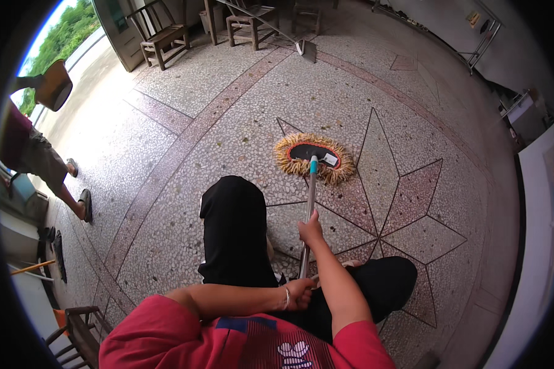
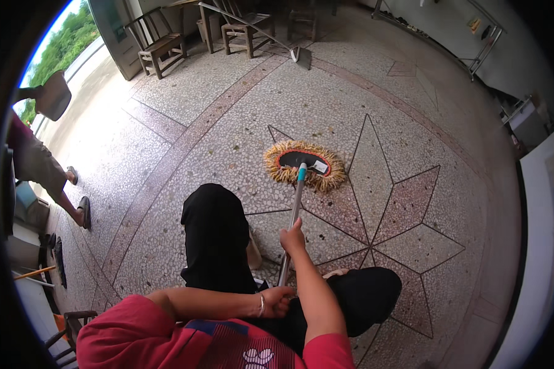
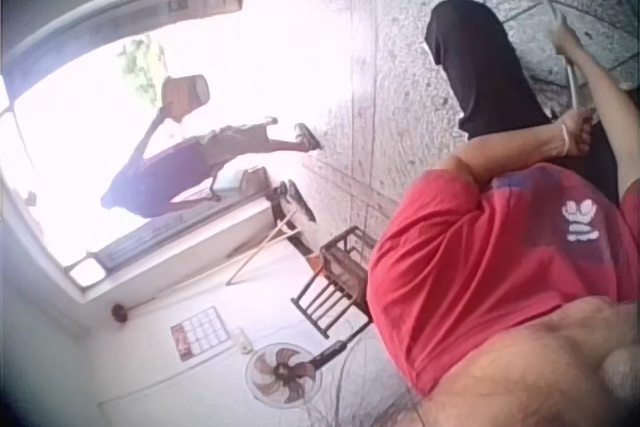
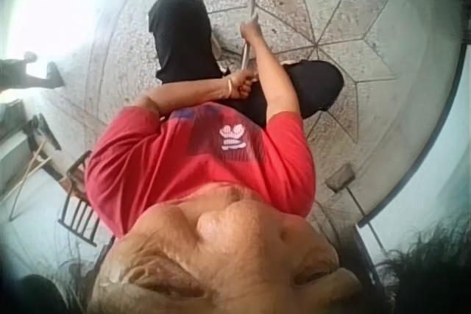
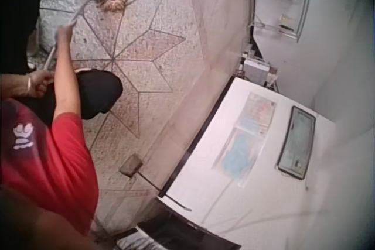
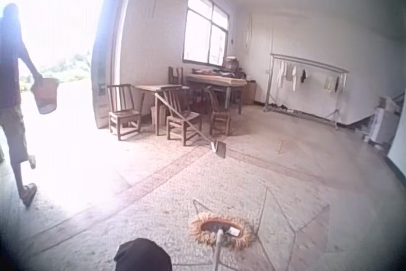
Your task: Mopping a patterned stone floor while seated.
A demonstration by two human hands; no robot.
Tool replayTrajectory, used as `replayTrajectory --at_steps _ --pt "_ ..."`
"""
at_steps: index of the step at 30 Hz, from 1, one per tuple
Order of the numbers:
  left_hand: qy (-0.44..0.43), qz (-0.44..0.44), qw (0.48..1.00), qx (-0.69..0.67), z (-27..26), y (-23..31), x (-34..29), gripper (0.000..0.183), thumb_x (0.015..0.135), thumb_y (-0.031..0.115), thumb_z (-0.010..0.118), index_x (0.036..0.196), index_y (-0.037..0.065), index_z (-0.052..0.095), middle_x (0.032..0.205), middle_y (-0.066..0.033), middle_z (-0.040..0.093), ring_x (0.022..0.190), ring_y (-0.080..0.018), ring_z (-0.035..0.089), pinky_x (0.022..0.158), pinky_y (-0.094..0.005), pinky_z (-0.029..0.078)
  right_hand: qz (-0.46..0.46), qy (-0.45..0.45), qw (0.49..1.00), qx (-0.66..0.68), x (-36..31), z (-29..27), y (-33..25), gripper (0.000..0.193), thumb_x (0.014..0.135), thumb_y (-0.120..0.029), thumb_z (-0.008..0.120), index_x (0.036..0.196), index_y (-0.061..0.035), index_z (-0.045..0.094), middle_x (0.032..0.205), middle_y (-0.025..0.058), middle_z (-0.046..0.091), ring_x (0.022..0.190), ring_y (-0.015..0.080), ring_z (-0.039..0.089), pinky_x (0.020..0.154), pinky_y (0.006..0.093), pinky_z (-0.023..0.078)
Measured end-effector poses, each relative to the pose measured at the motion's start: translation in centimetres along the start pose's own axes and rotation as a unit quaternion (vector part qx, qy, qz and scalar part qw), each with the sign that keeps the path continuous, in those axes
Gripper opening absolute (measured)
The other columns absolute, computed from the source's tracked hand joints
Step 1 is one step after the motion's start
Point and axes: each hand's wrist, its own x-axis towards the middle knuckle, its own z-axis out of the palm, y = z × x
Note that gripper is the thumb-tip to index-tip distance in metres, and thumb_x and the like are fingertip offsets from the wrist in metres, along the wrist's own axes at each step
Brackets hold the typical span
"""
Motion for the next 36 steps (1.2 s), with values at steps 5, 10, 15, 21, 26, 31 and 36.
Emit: replayTrajectory --at_steps 5,10,15,21,26,31,36 --pt "0.01 -0.007 0.999 -0.03 -1.7 -1.8 1.1 0.024 0.085 0.025 0.051 0.066 0.02 0.038 0.05 0.0075 0.032 0.039 -0.0063 0.029 0.038 -0.0214 0.02 -0.06 -0.02 0.997 -0.046 -2.4 1.9 -0.8 0.07 0.076 -0.019 0.052 0.137 -0.0071 0.021 0.113 0.0287 0.054 0.103 0.0413 0.054 0.087 0.0424 0.043" --pt "0.021 -0.006 1.0 -0.015 -2.3 -3.2 2.1 0.021 0.084 0.03 0.051 0.07 0.019 0.042 0.051 0.0066 0.034 0.038 -0.006 0.031 0.035 -0.0215 0.021 -0.089 0.001 0.995 -0.041 -2.6 2.4 1.2 0.069 0.078 -0.018 0.049 0.139 -0.0117 0.016 0.106 0.0318 0.055 0.097 0.0458 0.055 0.084 0.0472 0.043" --pt "0.026 -0.005 0.999 -0.026 -3.1 -3.6 1.1 0.023 0.082 0.028 0.05 0.065 0.017 0.041 0.048 0.0051 0.033 0.036 -0.0078 0.03 0.034 -0.0228 0.019 -0.057 -0.007 0.998 -0.024 -3.0 3.7 1.2 0.07 0.076 -0.015 0.049 0.14 -0.0119 0.019 0.11 0.0326 0.053 0.101 0.0452 0.054 0.087 0.0453 0.042" --pt "0.013 -0.005 1.0 0.021 -4.7 -4.8 5.1 0.027 0.08 0.034 0.052 0.061 0.017 0.04 0.044 0.0038 0.032 0.032 -0.0101 0.028 0.031 -0.0243 0.019 -0.088 0.017 0.996 0.027 -3.0 4.1 2.6 0.066 0.081 -0.016 0.049 0.14 -0.0114 0.02 0.114 0.0319 0.051 0.103 0.0429 0.053 0.088 0.0428 0.042" --pt "0.039 -0.002 0.999 -0.003 -4.5 -4.5 6.3 0.029 0.079 0.034 0.052 0.06 0.017 0.04 0.045 0.0036 0.033 0.032 -0.0093 0.029 0.03 -0.0244 0.02 -0.045 -0.029 0.997 0.062 -3.6 4.0 1.3 0.064 0.085 -0.017 0.048 0.14 -0.0101 0.018 0.113 0.0308 0.053 0.1 0.0422 0.055 0.085 0.043 0.043" --pt "0.068 -0.011 0.997 0.032 -5.4 -3.7 7.0 0.03 0.078 0.036 0.054 0.059 0.017 0.041 0.045 0.0026 0.034 0.032 -0.0105 0.031 0.03 -0.0257 0.021 -0.046 -0.034 0.998 0.029 -2.3 4.2 0.8 0.065 0.086 -0.017 0.045 0.142 -0.0111 0.012 0.109 0.0306 0.054 0.092 0.0434 0.057 0.08 0.0447 0.044" --pt "0.097 0.015 0.995 -0.025 -3.4 -0.6 0.3 0.023 0.08 0.034 0.053 0.069 0.016 0.045 0.046 0.0014 0.035 0.033 -0.0129 0.032 0.031 -0.0283 0.025 -0.109 -0.037 0.991 -0.063 -0.8 4.9 -2.2 0.065 0.088 -0.021 0.041 0.143 -0.0159 0.008 0.094 0.0313 0.059 0.087 0.0462 0.057 0.075 0.0477 0.045"
